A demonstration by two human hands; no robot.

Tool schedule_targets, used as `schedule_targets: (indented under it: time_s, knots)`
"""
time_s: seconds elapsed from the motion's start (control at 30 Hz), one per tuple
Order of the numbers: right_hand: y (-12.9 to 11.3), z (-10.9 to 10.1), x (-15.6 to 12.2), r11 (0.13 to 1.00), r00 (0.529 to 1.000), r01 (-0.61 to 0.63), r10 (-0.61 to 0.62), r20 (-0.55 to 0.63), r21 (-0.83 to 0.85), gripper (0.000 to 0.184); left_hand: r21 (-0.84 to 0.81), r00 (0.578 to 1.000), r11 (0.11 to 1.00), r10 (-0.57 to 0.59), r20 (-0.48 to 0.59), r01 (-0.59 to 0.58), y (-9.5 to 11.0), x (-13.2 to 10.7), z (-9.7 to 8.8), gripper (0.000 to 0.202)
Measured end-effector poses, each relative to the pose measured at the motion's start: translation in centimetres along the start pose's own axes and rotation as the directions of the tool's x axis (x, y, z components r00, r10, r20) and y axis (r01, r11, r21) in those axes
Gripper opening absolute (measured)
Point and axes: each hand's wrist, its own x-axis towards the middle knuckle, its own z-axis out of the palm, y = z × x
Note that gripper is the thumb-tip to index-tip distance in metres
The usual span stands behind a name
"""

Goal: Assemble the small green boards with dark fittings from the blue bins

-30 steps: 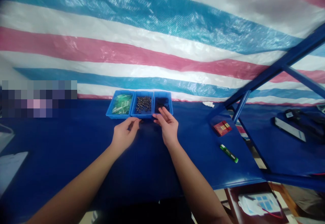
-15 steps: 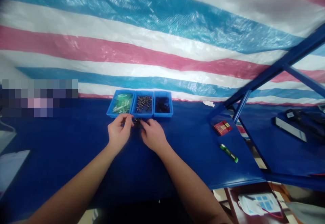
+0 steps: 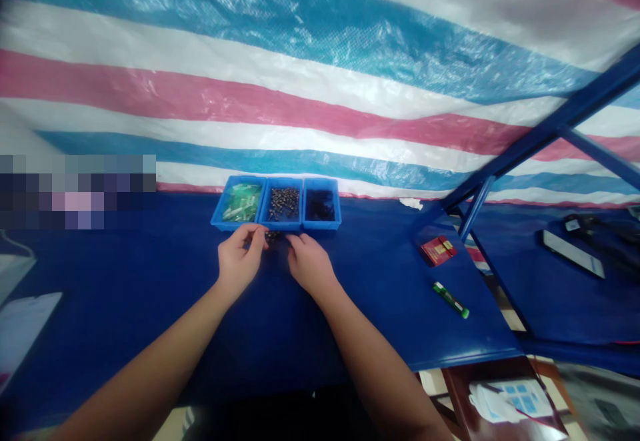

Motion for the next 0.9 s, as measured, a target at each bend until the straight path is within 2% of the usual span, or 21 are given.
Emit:
schedule_targets:
  time_s: [0.2,0.3,0.4,0.47,0.57,0.9]
  knots:
    - [0.53,-0.22,-0.08,0.997,0.997,-0.065,0.067,-0.027,0.043,0.021,0.004,0.998,0.999,0.032,0.047,-0.032,-0.23,-0.03,0.11,0.022]
    - [0.43,-0.34,-0.01,0.969,0.995,-0.043,0.064,-0.083,0.242,0.018,0.033,0.991,0.997,0.070,0.110,-0.074,-0.38,0.09,0.19,0.021]
    - [0.26,-0.48,0.13,0.849,0.978,-0.030,0.135,-0.162,0.527,0.021,0.039,0.973,0.986,0.154,0.174,-0.163,-0.49,0.20,0.33,0.025]
    - [0.13,-0.60,0.20,0.773,0.964,-0.028,0.189,-0.188,0.634,0.023,0.023,0.953,0.973,0.220,0.207,-0.229,-0.55,0.19,0.44,0.026]
    - [-0.07,-0.78,0.23,0.745,0.958,-0.029,0.210,-0.194,0.666,0.024,0.028,0.936,0.961,0.262,0.233,-0.276,-0.66,0.07,0.55,0.019]
    - [-0.44,-1.05,0.14,0.716,0.963,-0.004,0.191,-0.191,0.698,0.026,0.065,0.947,0.971,0.206,0.247,-0.228,-0.86,-0.02,0.48,0.022]
